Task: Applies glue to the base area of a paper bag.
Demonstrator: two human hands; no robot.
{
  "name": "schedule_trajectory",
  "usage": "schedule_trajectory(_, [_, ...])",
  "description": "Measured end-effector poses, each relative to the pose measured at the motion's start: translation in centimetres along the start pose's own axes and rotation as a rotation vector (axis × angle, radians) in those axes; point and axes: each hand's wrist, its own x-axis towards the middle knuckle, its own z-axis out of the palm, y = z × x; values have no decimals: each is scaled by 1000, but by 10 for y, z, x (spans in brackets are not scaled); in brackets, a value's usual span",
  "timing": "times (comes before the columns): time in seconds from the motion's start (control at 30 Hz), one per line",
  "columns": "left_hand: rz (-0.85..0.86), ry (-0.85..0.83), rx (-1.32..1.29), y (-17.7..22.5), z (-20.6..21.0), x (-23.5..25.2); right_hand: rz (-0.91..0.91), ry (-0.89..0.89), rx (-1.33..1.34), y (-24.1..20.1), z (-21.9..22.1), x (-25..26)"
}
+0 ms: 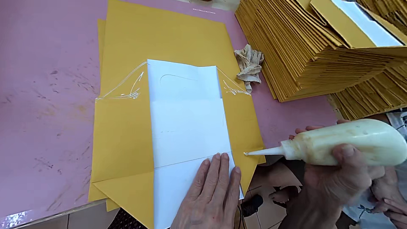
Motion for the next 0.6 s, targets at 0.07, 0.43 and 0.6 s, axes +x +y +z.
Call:
schedule_trajectory(0.07, [4, -6, 3, 0, -1, 1, 22, -4, 23, 1, 5, 1])
schedule_trajectory(0.43, [13, -26, -13, -3, -4, 0, -17, -113, -5, -11, 14, 6])
schedule_trajectory(0.6, [12, -30, -15, -3, -4, 0, -19, -45, -71, -12, 1, 15])
